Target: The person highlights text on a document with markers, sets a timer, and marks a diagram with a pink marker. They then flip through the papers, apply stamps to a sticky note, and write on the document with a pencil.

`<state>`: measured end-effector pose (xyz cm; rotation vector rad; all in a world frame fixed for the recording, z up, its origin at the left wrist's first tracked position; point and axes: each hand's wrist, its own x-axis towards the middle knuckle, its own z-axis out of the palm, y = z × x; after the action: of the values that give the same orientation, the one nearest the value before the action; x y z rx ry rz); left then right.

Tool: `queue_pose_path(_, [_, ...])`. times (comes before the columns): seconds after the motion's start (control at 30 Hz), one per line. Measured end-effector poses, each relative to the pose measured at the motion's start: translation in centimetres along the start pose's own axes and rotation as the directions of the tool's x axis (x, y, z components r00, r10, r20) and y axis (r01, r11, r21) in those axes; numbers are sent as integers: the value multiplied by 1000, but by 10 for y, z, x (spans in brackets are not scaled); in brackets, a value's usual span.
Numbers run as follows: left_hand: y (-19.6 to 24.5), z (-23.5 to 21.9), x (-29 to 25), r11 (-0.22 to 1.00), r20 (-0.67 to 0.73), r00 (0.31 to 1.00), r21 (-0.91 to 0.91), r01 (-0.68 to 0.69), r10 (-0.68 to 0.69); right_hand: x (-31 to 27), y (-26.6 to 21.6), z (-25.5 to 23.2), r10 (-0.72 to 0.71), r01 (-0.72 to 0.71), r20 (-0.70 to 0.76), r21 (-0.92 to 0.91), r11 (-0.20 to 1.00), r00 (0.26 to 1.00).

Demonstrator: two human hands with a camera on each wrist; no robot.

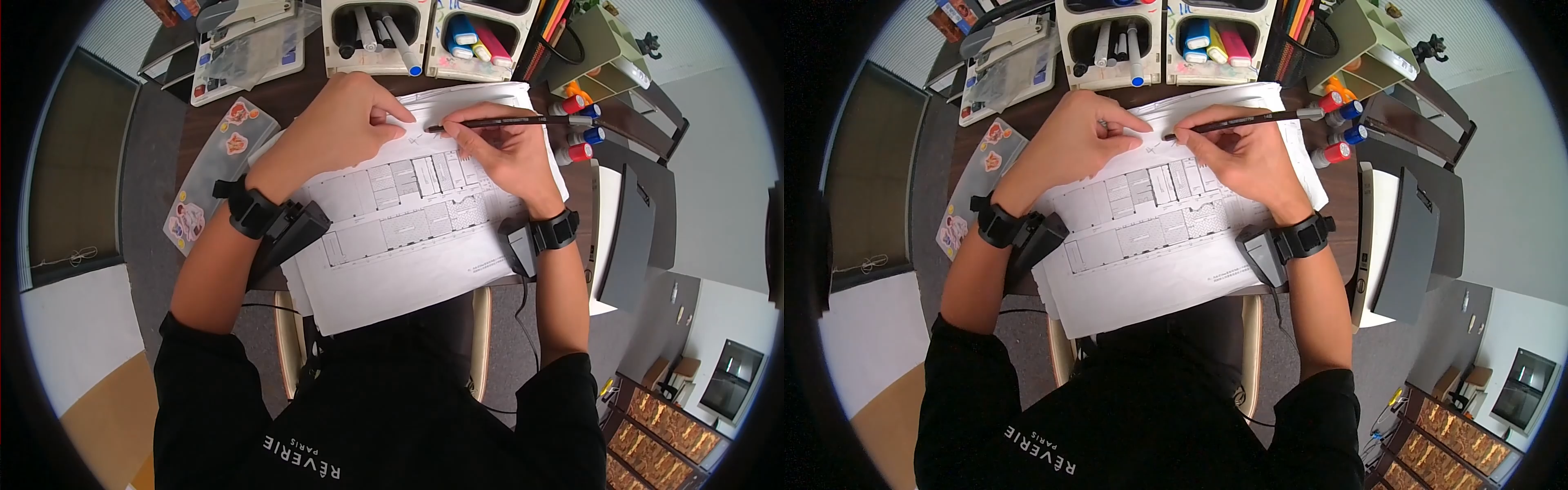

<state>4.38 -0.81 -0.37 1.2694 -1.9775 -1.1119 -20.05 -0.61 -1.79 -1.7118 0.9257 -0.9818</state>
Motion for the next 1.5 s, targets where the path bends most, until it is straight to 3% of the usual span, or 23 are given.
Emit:
queue_pose_path(0.27, [0, -1, 1, 998, 6, 1000, 54, -23, 23, 1, -6, 1, 66, -66, -30, 1, 998, 997])
queue_pose_path(0.37, [-2, -1, 1, 998, 9, 999, 51, -36, 36, 2, -2, 1, 5, -4, -19, 17, 1000, 1000])
queue_pose_path(0.8, [0, 0, 0, 1000, 16, 1000, 8, 11, -11, 1, -8, -2, 25, -25, -1, -57, 998, 1000])
queue_pose_path(0.97, [0, -1, 1, 1000, 25, 1000, 16, 9, -10, 1, -4, -3, 38, -36, -36, 55, 998, 999])
queue_pose_path(1.5, [2, -1, 0, 999, 35, 999, -3, 33, -32, 2, -5, -3, 50, -48, -43, 38, 998, 998])
